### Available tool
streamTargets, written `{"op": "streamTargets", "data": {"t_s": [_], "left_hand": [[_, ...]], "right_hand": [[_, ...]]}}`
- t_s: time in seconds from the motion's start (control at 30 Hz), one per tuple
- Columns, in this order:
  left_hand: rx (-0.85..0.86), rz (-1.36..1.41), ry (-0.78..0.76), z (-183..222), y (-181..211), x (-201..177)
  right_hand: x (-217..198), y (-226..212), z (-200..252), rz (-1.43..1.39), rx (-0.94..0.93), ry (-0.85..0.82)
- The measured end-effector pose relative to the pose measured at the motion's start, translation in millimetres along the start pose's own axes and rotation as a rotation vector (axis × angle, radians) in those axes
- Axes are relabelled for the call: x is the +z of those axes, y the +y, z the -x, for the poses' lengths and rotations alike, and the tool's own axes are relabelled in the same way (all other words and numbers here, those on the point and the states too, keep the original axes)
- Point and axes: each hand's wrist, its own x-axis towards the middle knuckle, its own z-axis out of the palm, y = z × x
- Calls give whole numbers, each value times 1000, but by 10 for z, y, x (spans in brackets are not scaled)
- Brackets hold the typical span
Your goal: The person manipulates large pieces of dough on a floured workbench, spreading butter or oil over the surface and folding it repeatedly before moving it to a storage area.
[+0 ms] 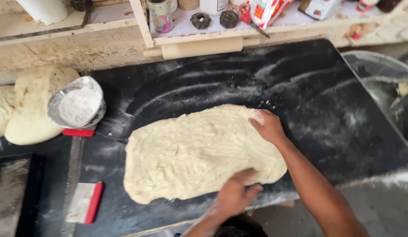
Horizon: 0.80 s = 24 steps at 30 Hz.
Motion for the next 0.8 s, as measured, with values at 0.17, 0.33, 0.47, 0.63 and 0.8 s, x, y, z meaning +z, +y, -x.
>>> {"op": "streamTargets", "data": {"t_s": [0.17,0.33,0.47,0.63,0.8], "left_hand": [[203,-533,-351,-658,-69,1038],[73,-775,-392,-821,-322,1411],[236,-995,-176,-754,-484,1522],[331,-979,-15,-832,-550,1625],[199,-714,67,-855,-323,1232]], "right_hand": [[378,674,-465,-36,-58,-148],[436,458,-693,125,92,-436],[374,234,-736,448,120,-637],[512,311,-712,199,-78,-563],[545,219,-756,-176,179,-677]]}}
